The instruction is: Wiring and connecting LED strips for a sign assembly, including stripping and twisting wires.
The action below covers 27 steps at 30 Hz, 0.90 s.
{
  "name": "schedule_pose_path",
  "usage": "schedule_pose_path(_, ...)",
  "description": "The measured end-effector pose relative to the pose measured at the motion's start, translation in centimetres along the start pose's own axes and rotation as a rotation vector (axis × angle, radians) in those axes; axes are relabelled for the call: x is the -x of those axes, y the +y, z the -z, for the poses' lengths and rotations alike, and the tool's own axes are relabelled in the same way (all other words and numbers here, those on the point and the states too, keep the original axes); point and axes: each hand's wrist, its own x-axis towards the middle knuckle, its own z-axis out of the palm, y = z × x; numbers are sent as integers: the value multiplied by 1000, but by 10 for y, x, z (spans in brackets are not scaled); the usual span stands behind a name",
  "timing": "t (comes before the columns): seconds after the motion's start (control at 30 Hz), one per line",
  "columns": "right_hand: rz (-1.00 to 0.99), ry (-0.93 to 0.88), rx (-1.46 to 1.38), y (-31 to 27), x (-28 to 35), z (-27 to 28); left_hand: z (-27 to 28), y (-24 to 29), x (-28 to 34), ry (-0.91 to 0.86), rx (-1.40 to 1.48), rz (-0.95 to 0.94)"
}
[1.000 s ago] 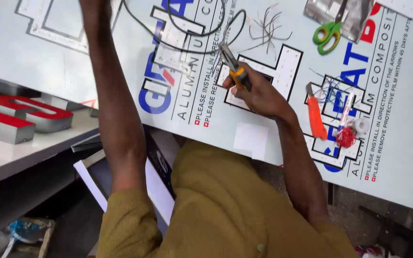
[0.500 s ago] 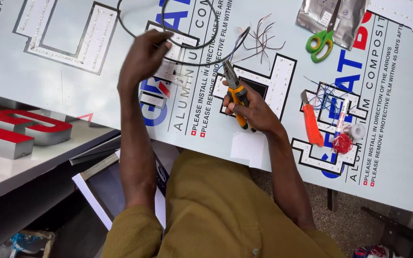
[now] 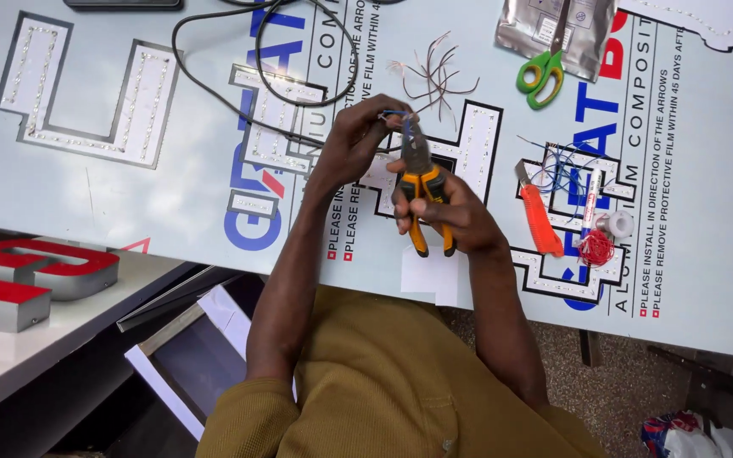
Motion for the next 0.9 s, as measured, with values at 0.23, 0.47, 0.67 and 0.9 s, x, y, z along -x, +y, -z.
schedule_pose_path(0.23,20,108,-269,38,-7,39,6,-1,21,-58,60,142)
schedule_pose_path(0.47,-108,94,-118,10,-4,4,9,-12,28,273,207,94)
schedule_pose_path(0.67,-90,111,-76,8,0,13,32,-3,15,480,-85,-126)
schedule_pose_path(0.9,-198,10,290,-28,-10,-7,31,16,-1,143,-735,-402)
